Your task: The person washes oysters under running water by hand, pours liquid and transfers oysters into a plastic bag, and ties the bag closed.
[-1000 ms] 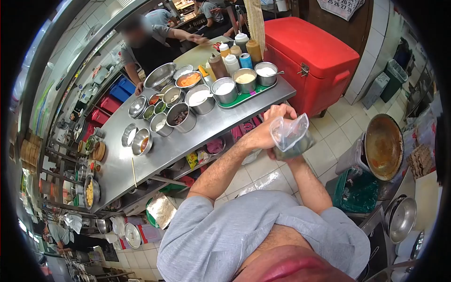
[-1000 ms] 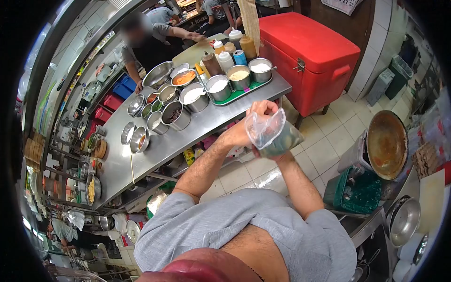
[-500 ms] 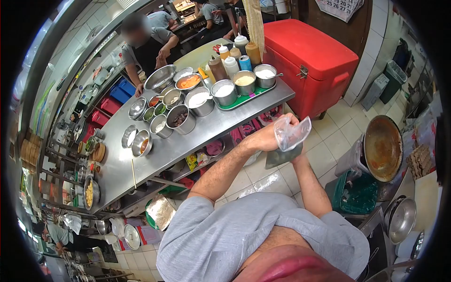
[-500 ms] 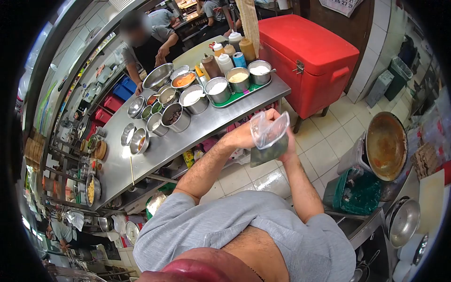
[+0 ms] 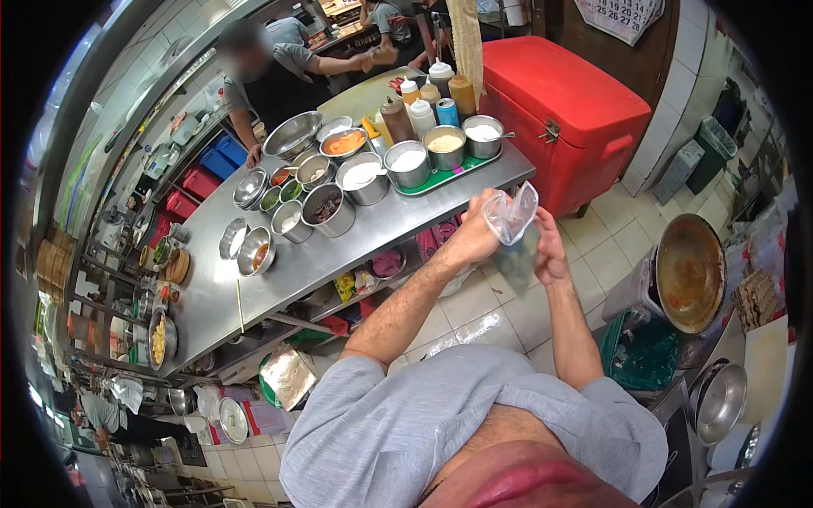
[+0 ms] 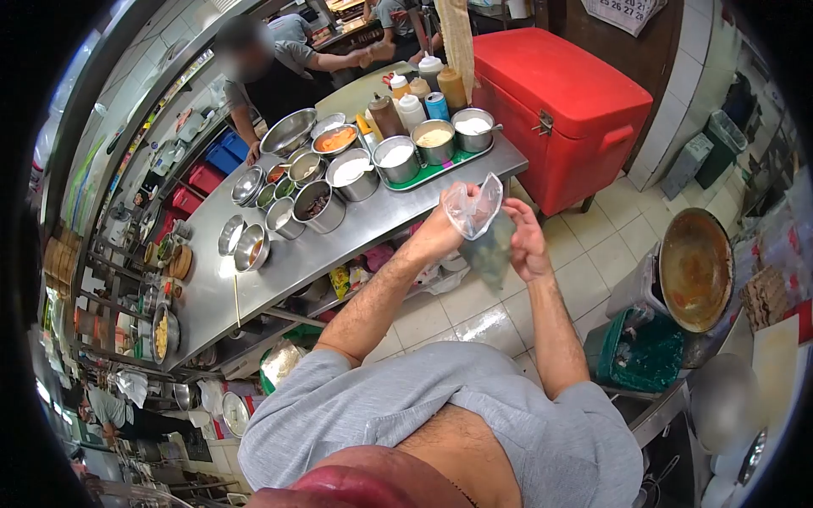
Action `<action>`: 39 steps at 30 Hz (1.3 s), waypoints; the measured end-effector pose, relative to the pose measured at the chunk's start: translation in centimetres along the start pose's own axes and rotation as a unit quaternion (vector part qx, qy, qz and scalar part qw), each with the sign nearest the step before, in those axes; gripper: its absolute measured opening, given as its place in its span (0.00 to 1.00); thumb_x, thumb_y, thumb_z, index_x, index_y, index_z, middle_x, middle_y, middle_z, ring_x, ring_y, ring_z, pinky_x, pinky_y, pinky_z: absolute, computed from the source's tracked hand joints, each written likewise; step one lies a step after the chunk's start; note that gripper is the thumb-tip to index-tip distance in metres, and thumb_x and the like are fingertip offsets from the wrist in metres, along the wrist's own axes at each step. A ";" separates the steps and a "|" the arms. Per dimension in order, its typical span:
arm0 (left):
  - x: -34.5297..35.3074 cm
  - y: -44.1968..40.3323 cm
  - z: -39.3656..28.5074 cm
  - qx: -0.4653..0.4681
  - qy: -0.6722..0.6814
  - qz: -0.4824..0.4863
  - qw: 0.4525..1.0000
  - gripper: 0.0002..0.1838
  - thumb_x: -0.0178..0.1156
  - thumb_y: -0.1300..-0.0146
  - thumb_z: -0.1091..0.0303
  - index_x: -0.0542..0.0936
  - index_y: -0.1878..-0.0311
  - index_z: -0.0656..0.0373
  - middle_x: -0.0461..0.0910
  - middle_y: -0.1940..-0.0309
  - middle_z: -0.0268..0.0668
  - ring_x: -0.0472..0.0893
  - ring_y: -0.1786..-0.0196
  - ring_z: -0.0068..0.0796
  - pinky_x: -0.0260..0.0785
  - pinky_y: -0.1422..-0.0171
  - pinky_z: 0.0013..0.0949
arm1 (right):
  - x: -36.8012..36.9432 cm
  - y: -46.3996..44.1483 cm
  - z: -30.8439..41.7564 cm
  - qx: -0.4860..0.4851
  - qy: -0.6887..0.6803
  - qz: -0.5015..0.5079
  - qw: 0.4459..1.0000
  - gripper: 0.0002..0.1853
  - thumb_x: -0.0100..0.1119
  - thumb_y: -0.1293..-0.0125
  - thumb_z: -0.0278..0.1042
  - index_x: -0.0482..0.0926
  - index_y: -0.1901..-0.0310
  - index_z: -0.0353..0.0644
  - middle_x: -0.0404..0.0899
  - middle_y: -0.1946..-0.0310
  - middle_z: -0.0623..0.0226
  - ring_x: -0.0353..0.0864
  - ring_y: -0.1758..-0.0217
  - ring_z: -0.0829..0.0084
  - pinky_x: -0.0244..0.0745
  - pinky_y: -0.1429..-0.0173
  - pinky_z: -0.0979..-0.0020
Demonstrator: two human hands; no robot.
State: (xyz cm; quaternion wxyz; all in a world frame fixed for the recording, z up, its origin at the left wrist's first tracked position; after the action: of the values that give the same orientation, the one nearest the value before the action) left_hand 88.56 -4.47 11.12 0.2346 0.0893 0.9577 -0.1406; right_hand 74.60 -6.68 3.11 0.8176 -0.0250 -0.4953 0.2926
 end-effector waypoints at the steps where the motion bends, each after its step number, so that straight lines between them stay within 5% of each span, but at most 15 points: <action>1: -0.2 0.1 -0.3 -0.025 -0.099 -0.017 0.995 0.18 0.55 0.42 0.58 0.67 0.54 0.58 0.68 0.57 0.41 0.68 0.52 0.37 0.61 0.48 0.37 | -0.4 0.3 0.6 -0.007 0.125 -0.002 0.992 0.24 0.63 0.50 0.34 0.68 0.50 0.42 0.68 0.51 0.67 0.69 0.49 0.72 0.71 0.52 0.71; 3: 0.0 0.1 0.5 -0.040 -0.211 -0.030 0.976 0.17 0.50 0.40 0.56 0.70 0.54 0.58 0.66 0.56 0.45 0.64 0.49 0.46 0.57 0.49 0.45 | -0.7 0.9 0.7 -0.058 0.327 -0.007 0.943 0.20 0.64 0.52 0.26 0.72 0.55 0.41 0.66 0.56 0.72 0.66 0.54 0.79 0.67 0.56 0.76; 7: 0.2 -0.1 2.5 -0.024 -0.256 -0.024 0.966 0.17 0.50 0.41 0.56 0.71 0.57 0.60 0.66 0.58 0.45 0.66 0.52 0.46 0.58 0.52 0.45 | -0.2 2.0 -0.6 -0.039 0.550 -0.047 0.833 0.09 0.63 0.48 0.32 0.77 0.67 0.38 0.68 0.60 0.72 0.67 0.57 0.83 0.64 0.61 0.80; 10: 0.8 0.2 4.0 -0.046 -0.220 0.042 0.974 0.14 0.50 0.42 0.61 0.75 0.57 0.57 0.68 0.57 0.46 0.67 0.52 0.44 0.57 0.51 0.43 | -0.1 2.0 -0.7 0.029 0.502 -0.115 0.857 0.09 0.56 0.40 0.36 0.77 0.67 0.39 0.72 0.70 0.70 0.70 0.66 0.80 0.64 0.63 0.81; 11: 1.2 0.4 4.8 -0.038 -0.163 0.036 0.985 0.14 0.51 0.42 0.61 0.74 0.58 0.58 0.69 0.59 0.47 0.69 0.54 0.44 0.59 0.52 0.42 | -0.1 2.1 -1.0 0.089 0.406 -0.130 0.900 0.21 0.45 0.34 0.49 0.76 0.68 0.38 0.74 0.80 0.66 0.73 0.77 0.75 0.66 0.70 0.80; 12: 1.6 0.5 5.4 -0.029 -0.105 0.029 0.994 0.13 0.51 0.42 0.61 0.74 0.58 0.59 0.69 0.61 0.48 0.71 0.56 0.44 0.61 0.53 0.41 | 0.3 2.1 -0.8 0.090 0.407 -0.130 0.900 0.21 0.45 0.34 0.49 0.76 0.68 0.38 0.74 0.80 0.66 0.73 0.77 0.75 0.66 0.70 0.80; 14: 2.2 0.7 6.0 -0.019 -0.070 0.029 0.997 0.14 0.52 0.42 0.61 0.74 0.58 0.60 0.70 0.63 0.49 0.72 0.56 0.44 0.64 0.53 0.37 | 2.0 2.1 -1.2 0.222 0.083 -0.103 0.966 0.32 0.34 0.35 0.63 0.75 0.69 0.38 0.75 0.80 0.61 0.74 0.82 0.70 0.68 0.77 0.75; 19: 3.1 1.6 4.6 -0.002 -0.065 0.041 0.997 0.10 0.51 0.42 0.68 0.71 0.60 0.62 0.66 0.60 0.44 0.71 0.57 0.40 0.64 0.52 0.35 | 0.5 2.8 -0.8 0.287 0.129 -0.149 0.938 0.41 0.24 0.40 0.72 0.74 0.66 0.35 0.76 0.81 0.58 0.76 0.82 0.66 0.71 0.78 0.70; 26: 4.1 1.5 3.8 -0.018 -0.108 0.070 0.991 0.12 0.50 0.42 0.64 0.72 0.57 0.58 0.66 0.57 0.43 0.72 0.55 0.43 0.68 0.54 0.38 | -0.6 3.8 -2.8 0.338 0.087 -0.141 0.926 0.39 0.28 0.38 0.69 0.73 0.62 0.35 0.77 0.75 0.57 0.77 0.78 0.64 0.72 0.74 0.69; 28: 4.3 1.9 3.6 -0.032 -0.075 0.082 0.993 0.11 0.52 0.43 0.64 0.72 0.59 0.59 0.66 0.56 0.43 0.74 0.57 0.45 0.68 0.54 0.39 | -0.9 4.1 -3.5 0.303 -0.027 -0.210 0.929 0.31 0.33 0.36 0.62 0.72 0.56 0.39 0.76 0.68 0.61 0.75 0.71 0.65 0.72 0.67 0.67; 29: 5.0 1.8 5.1 0.071 -0.125 0.066 0.987 0.13 0.54 0.43 0.66 0.69 0.56 0.58 0.66 0.57 0.44 0.76 0.60 0.42 0.68 0.55 0.38 | -2.2 4.5 -4.2 0.314 -0.112 -0.164 0.929 0.22 0.39 0.35 0.54 0.71 0.53 0.45 0.74 0.63 0.67 0.73 0.65 0.66 0.70 0.61 0.64; 30: 4.9 1.9 4.5 -0.042 -0.003 0.066 0.997 0.16 0.56 0.43 0.68 0.65 0.53 0.57 0.67 0.58 0.43 0.76 0.59 0.35 0.68 0.55 0.34 | -2.0 4.3 -4.2 0.305 -0.118 -0.159 0.932 0.18 0.41 0.36 0.49 0.72 0.54 0.48 0.75 0.61 0.69 0.73 0.59 0.67 0.69 0.57 0.64; 32: 5.9 1.7 5.8 0.049 0.005 0.055 0.997 0.14 0.56 0.46 0.73 0.68 0.56 0.63 0.66 0.58 0.44 0.72 0.56 0.37 0.66 0.53 0.34 | -2.2 3.9 -4.9 0.266 -0.169 -0.245 0.917 0.14 0.44 0.37 0.42 0.73 0.54 0.47 0.74 0.56 0.70 0.72 0.52 0.71 0.69 0.50 0.63; 34: 6.5 1.8 5.8 -0.009 0.100 0.048 0.994 0.11 0.55 0.46 0.73 0.71 0.59 0.65 0.64 0.57 0.44 0.70 0.55 0.38 0.64 0.49 0.34 | -1.8 3.8 -4.7 0.239 -0.202 -0.229 0.922 0.13 0.48 0.39 0.38 0.73 0.54 0.46 0.74 0.55 0.68 0.73 0.52 0.71 0.67 0.45 0.63; 39: 7.2 2.9 6.5 0.070 -0.010 0.074 0.995 0.06 0.52 0.45 0.75 0.74 0.64 0.62 0.62 0.51 0.47 0.62 0.47 0.45 0.57 0.42 0.41 | -5.0 4.4 -6.3 0.221 -0.215 -0.350 0.885 0.10 0.50 0.39 0.34 0.72 0.58 0.42 0.75 0.59 0.65 0.75 0.56 0.69 0.69 0.47 0.63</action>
State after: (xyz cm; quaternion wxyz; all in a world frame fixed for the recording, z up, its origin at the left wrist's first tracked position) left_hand 85.73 -2.96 1.55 0.2474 0.1749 0.9338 -0.1901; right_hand 76.10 -4.02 -5.49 0.7246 0.3946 -0.5582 0.0877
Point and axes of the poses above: each hand's wrist, its own y-axis away from the middle knuckle, its own x-axis out of the palm, z = x × y, the point moved 3 cm from there along -y, towards the middle knuckle
